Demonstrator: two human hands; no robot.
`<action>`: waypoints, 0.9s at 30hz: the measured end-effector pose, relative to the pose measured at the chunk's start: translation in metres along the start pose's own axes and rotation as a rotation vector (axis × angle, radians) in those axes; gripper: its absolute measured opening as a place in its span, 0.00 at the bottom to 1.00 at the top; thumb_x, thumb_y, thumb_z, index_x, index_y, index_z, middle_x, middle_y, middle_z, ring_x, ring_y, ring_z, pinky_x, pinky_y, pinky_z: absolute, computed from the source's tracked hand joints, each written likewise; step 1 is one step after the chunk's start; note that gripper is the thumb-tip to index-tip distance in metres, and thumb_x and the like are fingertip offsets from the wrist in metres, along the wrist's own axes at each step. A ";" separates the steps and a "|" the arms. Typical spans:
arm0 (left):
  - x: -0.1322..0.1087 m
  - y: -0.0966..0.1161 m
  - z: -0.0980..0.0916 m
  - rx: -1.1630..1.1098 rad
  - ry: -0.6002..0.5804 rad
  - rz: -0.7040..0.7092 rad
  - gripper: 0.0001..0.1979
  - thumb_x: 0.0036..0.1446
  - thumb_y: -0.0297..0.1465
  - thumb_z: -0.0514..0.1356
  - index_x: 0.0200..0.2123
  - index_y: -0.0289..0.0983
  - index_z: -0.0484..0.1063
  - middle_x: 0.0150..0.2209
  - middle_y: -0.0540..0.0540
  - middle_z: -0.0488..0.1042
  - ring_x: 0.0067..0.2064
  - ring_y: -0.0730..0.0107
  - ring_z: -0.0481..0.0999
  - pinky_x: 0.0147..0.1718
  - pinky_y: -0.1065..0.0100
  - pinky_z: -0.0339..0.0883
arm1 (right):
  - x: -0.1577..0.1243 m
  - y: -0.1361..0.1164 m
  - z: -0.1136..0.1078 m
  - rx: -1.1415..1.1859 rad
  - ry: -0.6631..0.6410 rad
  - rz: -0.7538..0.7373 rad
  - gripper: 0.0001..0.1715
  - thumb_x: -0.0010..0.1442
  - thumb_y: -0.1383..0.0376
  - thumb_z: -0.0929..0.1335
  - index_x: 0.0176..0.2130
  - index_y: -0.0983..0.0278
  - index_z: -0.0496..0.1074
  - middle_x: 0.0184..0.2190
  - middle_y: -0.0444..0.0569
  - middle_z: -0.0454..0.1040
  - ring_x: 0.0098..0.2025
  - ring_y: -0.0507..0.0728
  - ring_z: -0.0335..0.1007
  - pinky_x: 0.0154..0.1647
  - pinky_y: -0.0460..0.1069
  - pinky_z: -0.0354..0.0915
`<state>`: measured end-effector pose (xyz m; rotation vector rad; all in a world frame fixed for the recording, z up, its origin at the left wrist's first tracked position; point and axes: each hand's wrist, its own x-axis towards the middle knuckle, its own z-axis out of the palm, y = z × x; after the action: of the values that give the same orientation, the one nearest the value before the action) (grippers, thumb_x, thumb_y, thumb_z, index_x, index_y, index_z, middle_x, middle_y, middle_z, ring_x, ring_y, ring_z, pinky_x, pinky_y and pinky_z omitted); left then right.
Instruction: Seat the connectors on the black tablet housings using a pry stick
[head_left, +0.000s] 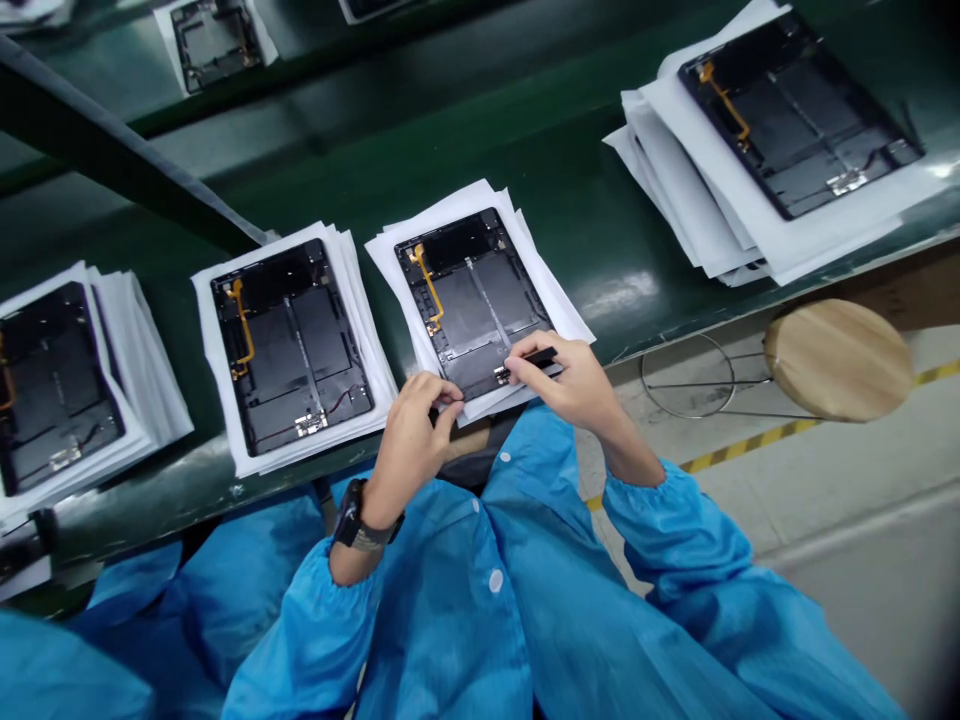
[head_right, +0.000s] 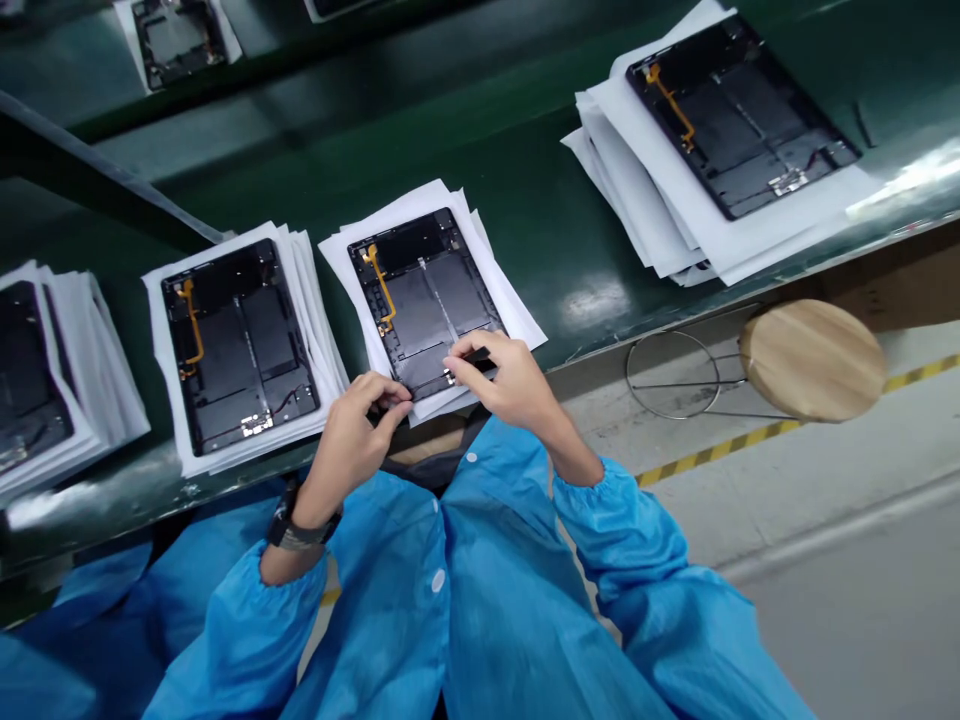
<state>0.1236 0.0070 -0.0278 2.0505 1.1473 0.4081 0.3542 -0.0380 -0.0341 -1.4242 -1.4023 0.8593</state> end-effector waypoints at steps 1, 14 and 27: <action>0.001 0.000 0.000 -0.017 -0.009 -0.032 0.04 0.64 0.26 0.60 0.37 0.41 0.72 0.37 0.47 0.74 0.41 0.62 0.74 0.43 0.59 0.71 | 0.001 0.001 0.000 0.000 -0.002 -0.001 0.12 0.69 0.57 0.71 0.35 0.60 0.75 0.30 0.45 0.80 0.35 0.57 0.77 0.43 0.53 0.70; 0.008 0.000 -0.002 -0.126 -0.032 -0.092 0.05 0.64 0.26 0.61 0.34 0.39 0.74 0.33 0.50 0.72 0.34 0.70 0.69 0.36 0.67 0.64 | 0.003 0.009 0.000 0.005 -0.018 -0.003 0.09 0.69 0.60 0.71 0.36 0.62 0.76 0.32 0.45 0.81 0.37 0.56 0.76 0.44 0.51 0.67; -0.003 -0.017 0.018 0.167 0.237 0.261 0.04 0.70 0.26 0.59 0.40 0.38 0.72 0.37 0.46 0.76 0.42 0.65 0.75 0.44 0.64 0.69 | 0.006 0.004 0.010 -0.047 -0.038 -0.068 0.08 0.69 0.62 0.71 0.36 0.62 0.76 0.32 0.45 0.80 0.37 0.55 0.73 0.44 0.50 0.63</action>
<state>0.1225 0.0022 -0.0522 2.3574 1.0814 0.7203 0.3472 -0.0308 -0.0402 -1.3934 -1.5002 0.8188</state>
